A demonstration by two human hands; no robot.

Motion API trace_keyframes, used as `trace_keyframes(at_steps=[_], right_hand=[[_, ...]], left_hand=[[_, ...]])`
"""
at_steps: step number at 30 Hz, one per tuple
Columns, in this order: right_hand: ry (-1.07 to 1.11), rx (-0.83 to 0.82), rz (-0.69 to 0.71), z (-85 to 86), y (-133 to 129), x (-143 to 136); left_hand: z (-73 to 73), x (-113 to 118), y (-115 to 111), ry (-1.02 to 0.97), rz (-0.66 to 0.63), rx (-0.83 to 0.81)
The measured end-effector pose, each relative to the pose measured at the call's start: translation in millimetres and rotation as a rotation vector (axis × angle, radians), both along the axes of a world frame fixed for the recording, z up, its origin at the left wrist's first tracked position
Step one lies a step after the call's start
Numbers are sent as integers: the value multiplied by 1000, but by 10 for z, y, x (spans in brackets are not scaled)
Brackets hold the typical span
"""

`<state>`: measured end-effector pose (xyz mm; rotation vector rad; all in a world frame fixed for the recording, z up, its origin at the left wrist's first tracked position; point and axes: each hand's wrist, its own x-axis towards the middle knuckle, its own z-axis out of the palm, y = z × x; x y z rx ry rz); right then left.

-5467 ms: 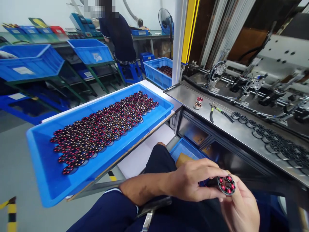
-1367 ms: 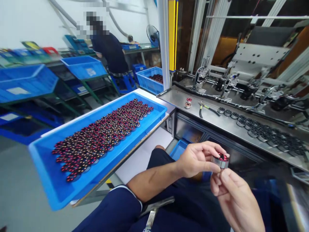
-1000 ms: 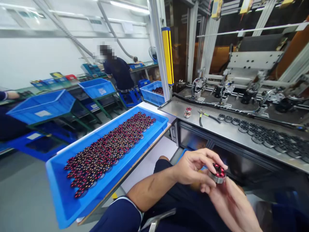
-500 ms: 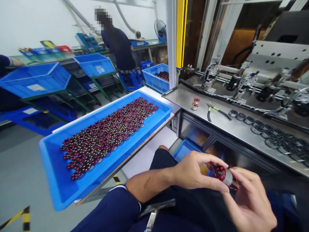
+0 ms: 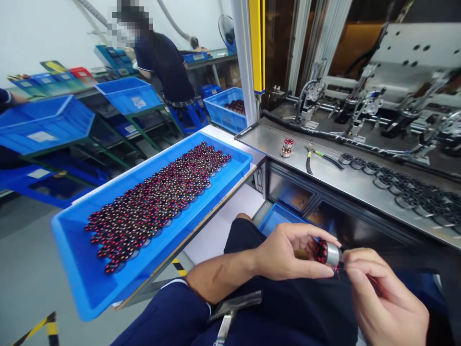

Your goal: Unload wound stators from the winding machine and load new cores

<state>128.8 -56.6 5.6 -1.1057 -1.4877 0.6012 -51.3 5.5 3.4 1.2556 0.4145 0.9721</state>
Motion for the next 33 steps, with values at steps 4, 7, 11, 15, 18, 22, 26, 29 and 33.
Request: trace_keyframes(at_steps=[4,7,11,15,18,22,26,29,33], right_hand=[[-2,-79,-22,-52,-8,126],[-10,-146,-28,-33,29,299],[-240,-108,140,216,102,285],[-277,-211,222,436,148,121],[-276,-205,207,428,189,200],[-436,-95,172,375,258,411],[-606,203,122,433,235,283],[-744,370,202,487,193,33],[-780,408,359,531,307,-29]], left_hand=[[9,1,9,92,175,261],[67,-59,57,256,296,599],[116,-116,106,389,245,834],[150,-141,103,355,190,907],[205,-199,81,287,141,902],[244,-288,45,307,110,808],[217,-305,8,377,261,781],[215,-318,0,383,315,814],[214,-465,26,283,289,769]])
